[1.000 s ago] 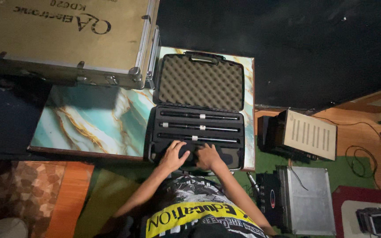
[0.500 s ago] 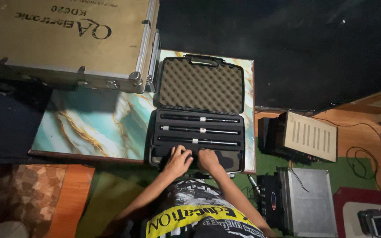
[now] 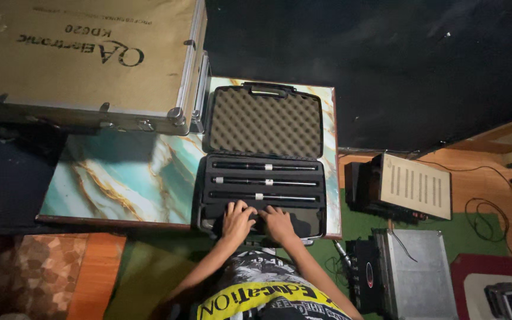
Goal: The person picks up black metal tubes from the floor and arranges them into a padded carrying case on a table.
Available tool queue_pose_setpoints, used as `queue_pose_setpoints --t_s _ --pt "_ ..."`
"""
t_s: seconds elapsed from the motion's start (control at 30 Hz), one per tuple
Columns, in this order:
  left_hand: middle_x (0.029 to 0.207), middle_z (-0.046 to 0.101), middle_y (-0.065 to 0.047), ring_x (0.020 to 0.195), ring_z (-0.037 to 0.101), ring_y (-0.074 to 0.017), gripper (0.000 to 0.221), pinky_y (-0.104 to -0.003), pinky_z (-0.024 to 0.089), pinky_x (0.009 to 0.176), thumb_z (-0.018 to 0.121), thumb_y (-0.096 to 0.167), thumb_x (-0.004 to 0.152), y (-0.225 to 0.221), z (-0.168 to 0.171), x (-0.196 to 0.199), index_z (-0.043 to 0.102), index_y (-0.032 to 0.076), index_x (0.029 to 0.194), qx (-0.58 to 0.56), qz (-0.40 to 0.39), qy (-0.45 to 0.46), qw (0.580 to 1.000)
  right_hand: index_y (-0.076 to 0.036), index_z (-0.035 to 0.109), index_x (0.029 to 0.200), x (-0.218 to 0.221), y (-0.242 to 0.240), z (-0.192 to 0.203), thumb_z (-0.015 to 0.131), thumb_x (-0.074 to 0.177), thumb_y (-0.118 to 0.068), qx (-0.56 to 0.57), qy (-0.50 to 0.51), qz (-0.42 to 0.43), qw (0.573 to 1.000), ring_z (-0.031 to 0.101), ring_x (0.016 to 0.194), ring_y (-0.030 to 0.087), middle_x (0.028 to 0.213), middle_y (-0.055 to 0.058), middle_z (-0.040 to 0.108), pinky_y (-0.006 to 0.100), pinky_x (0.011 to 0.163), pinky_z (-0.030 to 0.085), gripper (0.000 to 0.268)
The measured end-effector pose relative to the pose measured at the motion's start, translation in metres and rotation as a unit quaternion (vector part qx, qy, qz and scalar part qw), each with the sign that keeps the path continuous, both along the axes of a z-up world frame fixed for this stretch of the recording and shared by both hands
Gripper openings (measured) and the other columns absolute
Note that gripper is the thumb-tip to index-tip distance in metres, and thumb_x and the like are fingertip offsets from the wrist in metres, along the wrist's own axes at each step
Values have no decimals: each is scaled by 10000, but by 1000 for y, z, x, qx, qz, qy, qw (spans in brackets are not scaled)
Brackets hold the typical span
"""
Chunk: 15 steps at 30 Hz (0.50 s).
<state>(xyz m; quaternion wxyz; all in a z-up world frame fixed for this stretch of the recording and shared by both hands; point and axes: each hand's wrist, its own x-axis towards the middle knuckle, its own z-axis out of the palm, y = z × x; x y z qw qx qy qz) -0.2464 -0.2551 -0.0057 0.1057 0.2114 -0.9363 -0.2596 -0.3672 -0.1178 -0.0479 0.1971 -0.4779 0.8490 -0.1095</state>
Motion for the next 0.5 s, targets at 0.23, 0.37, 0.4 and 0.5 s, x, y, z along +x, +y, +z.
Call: queue_pose_setpoints --t_s 0.23,0.37,0.4,0.5 --pt "1019 536 -90 1030 525 -337 388 -457 491 827 887 128 655 -1 10 -4 708 178 995 28 17 -18 999 -180 589 1381 -16 3 -1 659 881 -260 10 -66 41 997 512 1278 373 1359 128 556 589 1043 402 511" --pt "989 536 -117 1012 520 -355 387 -460 496 837 883 145 675 2 6 2 706 163 1020 31 4 13 999 -266 555 1418 -27 -1 0 662 815 -201 94 -64 76 991 492 1280 388 1421 101 511 600 1039 396 616" --pt "980 532 -128 1001 519 -356 382 -459 500 847 878 153 683 0 6 2 707 158 1025 32 -1 23 999 -265 581 1392 -30 -3 1 646 827 -179 91 -62 73 991 502 1283 388 1421 91 526 599 1035 410 575" --pt "984 525 -159 989 516 -367 378 -472 487 841 862 202 735 1 8 5 693 117 1062 61 -6 47 997 -249 642 1321 -34 -5 2 628 848 -127 73 -54 57 994 519 1290 398 1399 80 565 598 1016 442 489"
